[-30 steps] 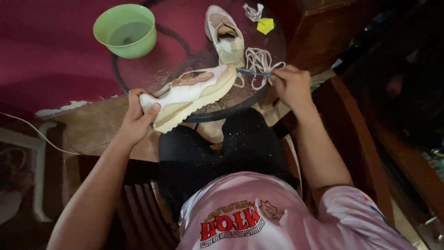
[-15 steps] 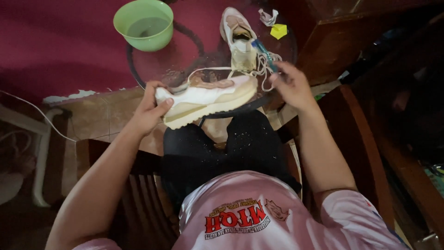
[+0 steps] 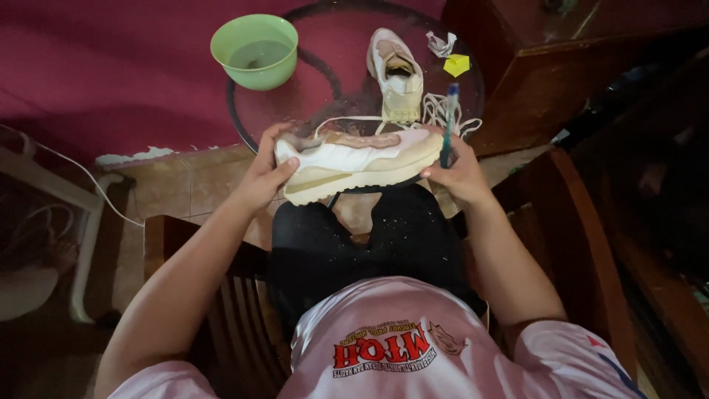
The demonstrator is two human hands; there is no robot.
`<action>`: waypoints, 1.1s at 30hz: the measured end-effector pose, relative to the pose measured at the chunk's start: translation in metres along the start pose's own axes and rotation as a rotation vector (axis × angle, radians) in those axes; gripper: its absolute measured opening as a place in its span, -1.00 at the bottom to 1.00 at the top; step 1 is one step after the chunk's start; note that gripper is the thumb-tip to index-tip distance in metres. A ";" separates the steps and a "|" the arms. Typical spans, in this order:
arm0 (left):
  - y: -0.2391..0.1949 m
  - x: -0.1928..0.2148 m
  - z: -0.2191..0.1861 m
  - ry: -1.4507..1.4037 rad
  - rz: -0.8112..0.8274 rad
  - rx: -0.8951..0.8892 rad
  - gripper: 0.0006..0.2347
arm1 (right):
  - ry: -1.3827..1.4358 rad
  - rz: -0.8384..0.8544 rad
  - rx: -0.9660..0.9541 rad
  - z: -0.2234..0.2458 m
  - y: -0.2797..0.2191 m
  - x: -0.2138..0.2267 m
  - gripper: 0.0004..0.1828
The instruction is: The person scrubs a white sneaker with a toothbrush, repeatedly dipping the brush into a green bowl of water and brushing the upper, sides, and sole. The shoe is rotated to access different areas while the other shoe and laces remain on the table.
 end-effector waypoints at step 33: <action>-0.031 -0.099 -0.049 1.267 0.007 -0.723 -0.49 | -0.507 -0.031 0.394 0.060 -0.044 -0.081 -0.19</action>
Point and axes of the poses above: each hand's wrist, its own y-axis towards the middle knuckle, its own x-axis out of the back of the hand, z = x × y, the point moved 5 cm from there along y, towards the middle knuckle, and after that the axes turned 3 degrees about -y, right-handed, at the moved point
